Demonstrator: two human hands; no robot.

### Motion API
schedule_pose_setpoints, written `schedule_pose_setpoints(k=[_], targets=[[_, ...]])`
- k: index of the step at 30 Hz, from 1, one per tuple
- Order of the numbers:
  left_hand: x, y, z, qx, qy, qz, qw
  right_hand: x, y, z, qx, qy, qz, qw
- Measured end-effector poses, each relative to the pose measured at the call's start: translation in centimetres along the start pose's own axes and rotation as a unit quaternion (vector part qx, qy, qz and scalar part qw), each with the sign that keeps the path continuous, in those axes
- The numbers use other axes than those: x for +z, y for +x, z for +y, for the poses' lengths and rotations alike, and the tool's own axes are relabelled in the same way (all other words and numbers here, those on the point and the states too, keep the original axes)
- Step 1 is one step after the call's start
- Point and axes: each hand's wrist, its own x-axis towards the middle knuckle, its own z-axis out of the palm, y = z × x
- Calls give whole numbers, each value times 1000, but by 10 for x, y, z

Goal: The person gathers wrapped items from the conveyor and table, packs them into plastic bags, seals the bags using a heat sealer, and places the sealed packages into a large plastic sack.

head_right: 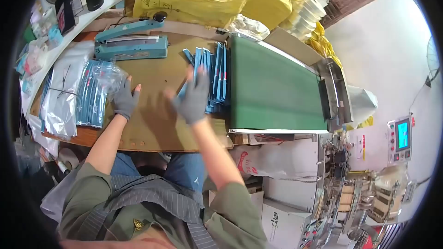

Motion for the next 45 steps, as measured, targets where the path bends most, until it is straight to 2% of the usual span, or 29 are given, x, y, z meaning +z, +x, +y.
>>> schedule_pose_setpoints(k=[1,3,5,7,9,11,12,13,15,16,17,18,21,22,23,25,26,27,29,31,32,33,35,37,39,41,42,43,45], targets=[[-4,1,3,1,4,-9,1000,9,27,28,24,-65,-1,998],[-19,7,20,-51,-62,-52,995,29,64,90,208,-128,-83,966],[-15,14,37,-104,-128,-96,982,40,71,123,380,-69,-217,897],[8,28,54,-110,-302,-105,941,45,73,113,365,-70,-220,902],[22,44,86,-182,-382,-167,891,48,76,116,347,-76,-222,908],[41,53,111,-187,-362,-162,899,45,72,134,439,-23,-169,882],[46,58,121,-184,-344,-152,908,50,65,141,524,29,-153,838],[49,64,126,-185,-342,-154,908,56,60,145,526,30,-155,836],[46,71,135,-214,-599,-306,709,49,62,111,421,38,-216,880],[43,67,143,-244,-617,-286,691,49,58,92,409,110,-254,870],[37,63,149,-274,-633,-263,675,66,46,93,409,230,-295,833],[2,64,150,-311,-683,-273,602,59,42,77,423,325,-274,800],[-4,49,117,-287,-625,-294,664,64,24,52,467,573,-276,615],[-17,45,110,-269,-700,-304,587,70,18,41,461,629,-251,573],[-34,40,107,-275,-697,-294,593,72,12,30,454,682,-223,529],[-65,37,100,-126,-661,-175,719,62,11,8,412,690,-226,550],[-86,35,98,-83,-707,-159,685,41,18,-15,328,689,-165,625],[-99,31,92,-87,-704,-153,688,19,23,-35,241,676,-101,689],[-122,22,76,11,-662,-152,733,-8,29,-59,148,650,-65,742],[-143,15,60,-1,-633,-203,747,-31,29,-62,129,606,-207,757],[-144,12,51,64,-617,-189,761,-34,31,-64,108,559,-271,776],[-145,7,44,130,-597,-175,772,-36,28,-73,106,559,-275,775],[-149,-10,46,129,-595,-160,777,-41,19,-101,103,635,-171,746],[-160,-22,48,100,-629,-214,740,-46,7,-130,198,680,-148,690],[-168,-34,40,85,-647,-232,722,-64,-1,-162,278,638,-130,706],[-178,-61,26,-1,-737,-305,603,-78,-8,-176,187,638,-146,733],[-185,-72,27,0,-780,-276,561,-85,-5,-183,131,625,-160,753],[-182,-89,27,-8,-782,-273,561,-79,0,-179,62,555,-175,811],[-171,-126,31,-181,-869,-400,228,-62,4,-164,149,584,-465,649]])
